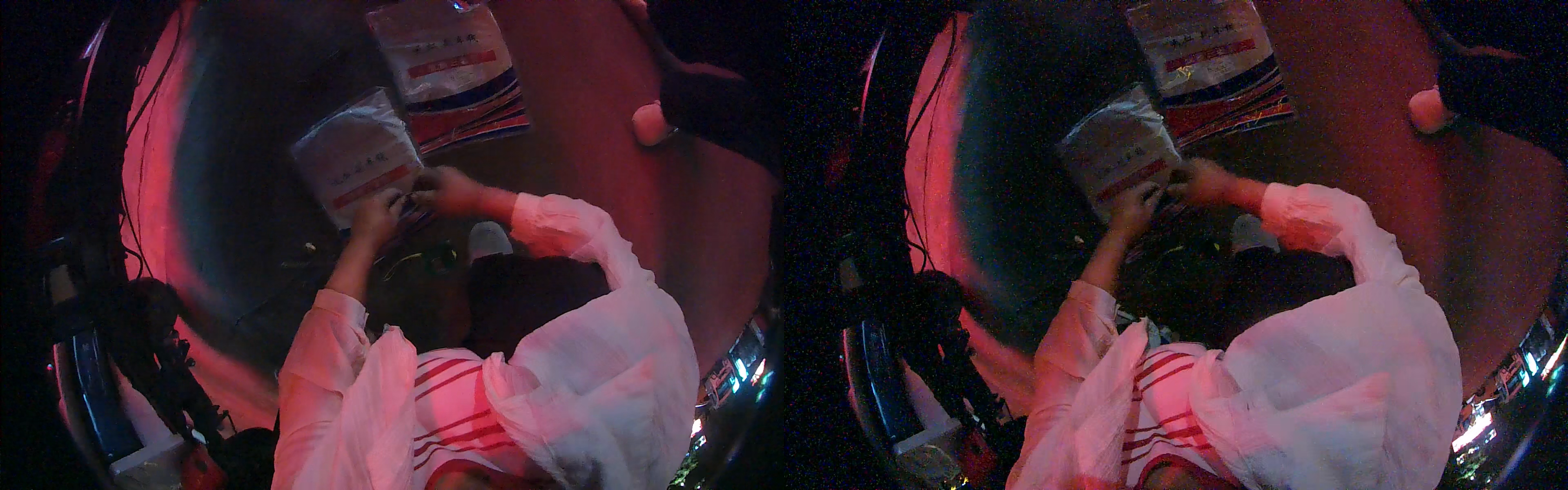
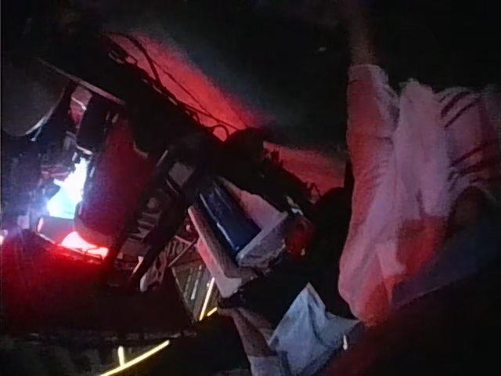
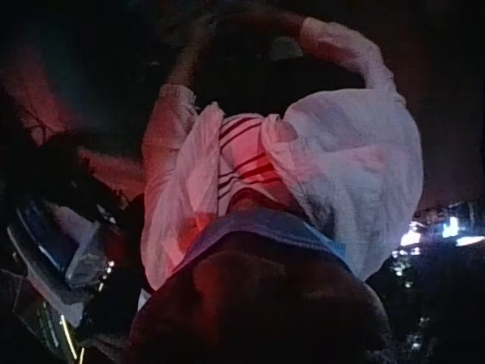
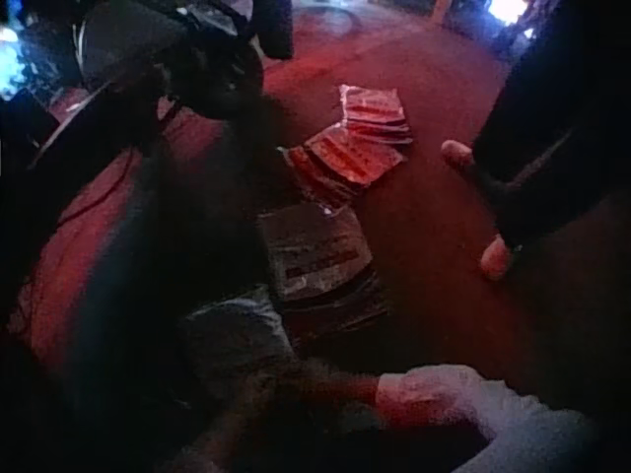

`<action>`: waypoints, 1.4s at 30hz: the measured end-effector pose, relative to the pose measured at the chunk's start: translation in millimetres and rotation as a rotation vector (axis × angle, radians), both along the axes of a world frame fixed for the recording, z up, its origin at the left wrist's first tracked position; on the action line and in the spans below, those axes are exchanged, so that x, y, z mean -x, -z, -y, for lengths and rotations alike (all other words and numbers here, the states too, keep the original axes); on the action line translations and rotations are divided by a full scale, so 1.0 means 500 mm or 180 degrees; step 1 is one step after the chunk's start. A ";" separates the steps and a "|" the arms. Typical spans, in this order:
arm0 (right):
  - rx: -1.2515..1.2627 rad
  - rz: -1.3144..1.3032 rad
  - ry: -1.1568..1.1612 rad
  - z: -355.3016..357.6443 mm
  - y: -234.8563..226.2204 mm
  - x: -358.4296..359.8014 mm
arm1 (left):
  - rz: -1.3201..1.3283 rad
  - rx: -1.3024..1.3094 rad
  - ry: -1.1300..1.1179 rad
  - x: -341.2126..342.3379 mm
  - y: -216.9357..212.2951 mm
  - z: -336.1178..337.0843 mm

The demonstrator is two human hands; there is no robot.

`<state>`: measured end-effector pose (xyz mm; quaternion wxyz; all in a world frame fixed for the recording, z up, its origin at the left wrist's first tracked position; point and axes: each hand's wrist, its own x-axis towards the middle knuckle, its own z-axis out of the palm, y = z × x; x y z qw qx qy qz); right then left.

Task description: The person sits on the ground and repeatedly opens plastic packages containing black cables. They remove the cables from the packaging, inspect them, and place them on the floor next to the opened wrappers.

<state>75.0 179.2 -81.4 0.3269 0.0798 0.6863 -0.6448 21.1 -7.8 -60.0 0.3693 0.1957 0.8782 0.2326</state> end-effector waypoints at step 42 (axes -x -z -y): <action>-0.0146 0.0202 0.4666 -0.565 0.101 -0.003 | -0.1248 0.0172 0.0620 0.125 -0.084 0.248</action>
